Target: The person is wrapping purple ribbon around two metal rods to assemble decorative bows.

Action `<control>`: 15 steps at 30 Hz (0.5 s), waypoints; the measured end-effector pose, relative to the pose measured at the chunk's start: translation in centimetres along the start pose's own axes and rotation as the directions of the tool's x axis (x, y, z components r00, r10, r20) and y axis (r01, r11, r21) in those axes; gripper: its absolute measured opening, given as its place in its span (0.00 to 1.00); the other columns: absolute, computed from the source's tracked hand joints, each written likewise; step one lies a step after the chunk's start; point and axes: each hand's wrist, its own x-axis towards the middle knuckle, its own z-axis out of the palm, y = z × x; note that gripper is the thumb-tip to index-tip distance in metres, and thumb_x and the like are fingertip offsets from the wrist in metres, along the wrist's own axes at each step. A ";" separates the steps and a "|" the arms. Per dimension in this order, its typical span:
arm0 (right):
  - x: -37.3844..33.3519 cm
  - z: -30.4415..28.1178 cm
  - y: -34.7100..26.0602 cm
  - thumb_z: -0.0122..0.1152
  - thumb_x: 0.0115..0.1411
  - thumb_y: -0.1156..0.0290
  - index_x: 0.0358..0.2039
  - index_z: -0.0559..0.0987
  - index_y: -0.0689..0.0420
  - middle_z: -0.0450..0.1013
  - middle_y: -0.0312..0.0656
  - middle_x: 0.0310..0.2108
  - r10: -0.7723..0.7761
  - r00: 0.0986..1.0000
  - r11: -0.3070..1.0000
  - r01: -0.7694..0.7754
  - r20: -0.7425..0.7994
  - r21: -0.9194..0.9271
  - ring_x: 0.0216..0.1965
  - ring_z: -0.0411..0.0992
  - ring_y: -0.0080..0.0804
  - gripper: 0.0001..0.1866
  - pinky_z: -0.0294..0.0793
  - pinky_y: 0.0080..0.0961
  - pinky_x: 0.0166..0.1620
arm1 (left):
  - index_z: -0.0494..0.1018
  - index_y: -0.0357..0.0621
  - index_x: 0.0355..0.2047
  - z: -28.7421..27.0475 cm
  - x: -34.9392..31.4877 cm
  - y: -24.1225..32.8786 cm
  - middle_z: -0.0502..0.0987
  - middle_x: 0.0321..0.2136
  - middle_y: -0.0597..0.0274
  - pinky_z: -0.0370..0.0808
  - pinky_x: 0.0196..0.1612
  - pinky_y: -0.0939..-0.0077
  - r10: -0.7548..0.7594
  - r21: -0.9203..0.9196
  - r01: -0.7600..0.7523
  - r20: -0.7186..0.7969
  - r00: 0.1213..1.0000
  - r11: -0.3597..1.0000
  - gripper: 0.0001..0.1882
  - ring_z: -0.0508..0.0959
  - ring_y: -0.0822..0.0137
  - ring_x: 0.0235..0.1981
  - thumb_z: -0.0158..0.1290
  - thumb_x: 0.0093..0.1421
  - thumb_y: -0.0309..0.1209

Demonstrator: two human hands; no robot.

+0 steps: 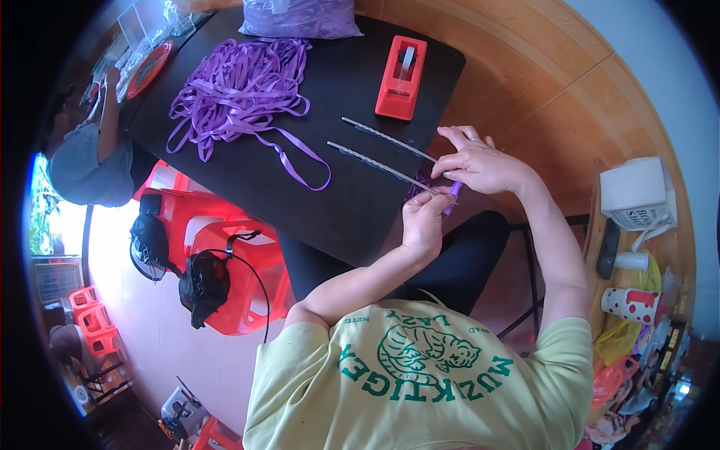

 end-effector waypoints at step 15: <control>1.0 0.3 -0.6 0.59 0.54 0.65 0.27 0.77 0.51 0.62 0.40 0.44 0.026 0.991 1.000 -0.025 0.134 -0.006 0.56 0.55 0.41 0.05 0.56 0.58 0.53 | 0.76 0.36 0.24 0.1 -0.2 0.1 0.76 0.28 0.62 0.66 0.35 0.81 0.022 0.025 -0.022 0.016 1.000 0.999 0.03 0.70 0.76 0.27 0.52 0.52 0.20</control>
